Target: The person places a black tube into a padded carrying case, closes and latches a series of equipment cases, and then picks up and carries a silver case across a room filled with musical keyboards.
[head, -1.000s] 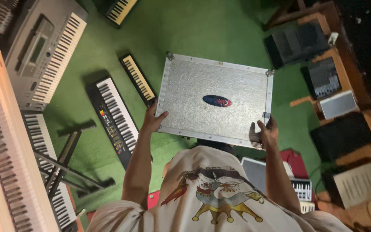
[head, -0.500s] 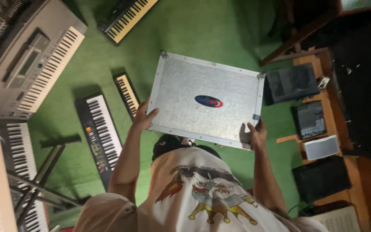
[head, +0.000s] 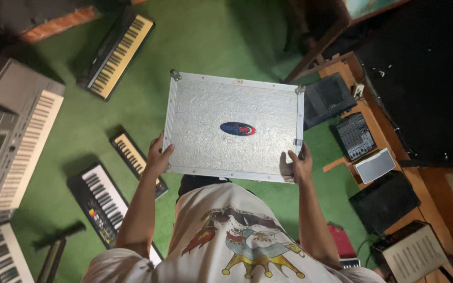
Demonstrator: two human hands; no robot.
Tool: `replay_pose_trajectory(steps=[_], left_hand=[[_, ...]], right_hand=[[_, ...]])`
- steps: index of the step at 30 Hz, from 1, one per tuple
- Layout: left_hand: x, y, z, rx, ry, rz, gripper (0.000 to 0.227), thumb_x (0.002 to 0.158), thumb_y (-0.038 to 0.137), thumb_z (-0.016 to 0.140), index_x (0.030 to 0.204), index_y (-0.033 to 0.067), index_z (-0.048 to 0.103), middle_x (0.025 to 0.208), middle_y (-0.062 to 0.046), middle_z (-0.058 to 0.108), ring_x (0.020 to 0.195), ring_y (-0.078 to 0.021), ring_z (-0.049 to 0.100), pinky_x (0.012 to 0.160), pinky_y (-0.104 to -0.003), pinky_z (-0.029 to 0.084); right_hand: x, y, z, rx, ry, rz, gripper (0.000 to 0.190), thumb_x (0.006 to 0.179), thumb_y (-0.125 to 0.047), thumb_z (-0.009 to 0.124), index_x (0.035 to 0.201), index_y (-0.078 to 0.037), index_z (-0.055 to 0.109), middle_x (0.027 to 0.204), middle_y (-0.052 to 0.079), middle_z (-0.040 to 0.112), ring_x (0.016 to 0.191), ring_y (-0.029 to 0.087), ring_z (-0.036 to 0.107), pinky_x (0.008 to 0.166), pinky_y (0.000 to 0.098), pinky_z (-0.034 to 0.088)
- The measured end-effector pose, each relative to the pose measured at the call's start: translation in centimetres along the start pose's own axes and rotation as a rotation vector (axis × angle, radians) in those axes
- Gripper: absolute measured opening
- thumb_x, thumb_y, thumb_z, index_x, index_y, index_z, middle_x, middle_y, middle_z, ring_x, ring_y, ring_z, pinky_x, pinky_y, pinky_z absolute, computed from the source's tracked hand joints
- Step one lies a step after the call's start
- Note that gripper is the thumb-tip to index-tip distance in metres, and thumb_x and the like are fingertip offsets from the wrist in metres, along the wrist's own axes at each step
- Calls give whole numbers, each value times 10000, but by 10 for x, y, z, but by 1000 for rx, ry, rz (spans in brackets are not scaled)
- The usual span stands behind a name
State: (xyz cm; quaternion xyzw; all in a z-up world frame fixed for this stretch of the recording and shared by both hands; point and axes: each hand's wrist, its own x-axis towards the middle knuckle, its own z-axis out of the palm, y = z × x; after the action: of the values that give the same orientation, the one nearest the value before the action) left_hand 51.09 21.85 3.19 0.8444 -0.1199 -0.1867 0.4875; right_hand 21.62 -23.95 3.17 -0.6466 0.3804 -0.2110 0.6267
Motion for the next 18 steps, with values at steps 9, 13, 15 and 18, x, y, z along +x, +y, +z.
replay_pose_trajectory(steps=[9, 13, 15, 18], left_hand=[[134, 6, 11, 97, -85, -24, 769, 893, 296, 736, 1572, 156, 402, 1402, -162, 518, 1266, -303, 528, 1012, -429, 474], [198, 24, 6, 115, -76, 54, 775, 872, 306, 752, 1567, 137, 454, 1384, -177, 552, 1281, -317, 538, 1047, -437, 468], [231, 31, 3, 72, -94, -1, 760, 866, 323, 738, 1557, 145, 475, 1370, -169, 568, 1268, -303, 560, 1015, -424, 498], [283, 41, -4, 21, -75, 107, 758, 862, 301, 772, 1523, 88, 468, 1403, -198, 526, 1271, -321, 541, 1025, -427, 484]], right_hand=[[76, -29, 32, -61, 108, 48, 677, 861, -113, 755, 1462, 23, 473, 1389, 172, 588, 1251, 263, 578, 1060, 381, 459], [128, -53, 56, -110, 122, -40, 621, 867, -108, 766, 1427, 36, 540, 1350, 178, 638, 1234, 261, 594, 1060, 368, 461], [157, -65, 69, -136, 124, -104, 594, 885, -100, 774, 1419, 49, 558, 1359, 181, 650, 1249, 259, 591, 1084, 361, 442], [195, -79, 92, -69, 128, -1, 643, 851, -103, 748, 1443, 32, 534, 1331, 172, 658, 1194, 241, 622, 1041, 351, 473]])
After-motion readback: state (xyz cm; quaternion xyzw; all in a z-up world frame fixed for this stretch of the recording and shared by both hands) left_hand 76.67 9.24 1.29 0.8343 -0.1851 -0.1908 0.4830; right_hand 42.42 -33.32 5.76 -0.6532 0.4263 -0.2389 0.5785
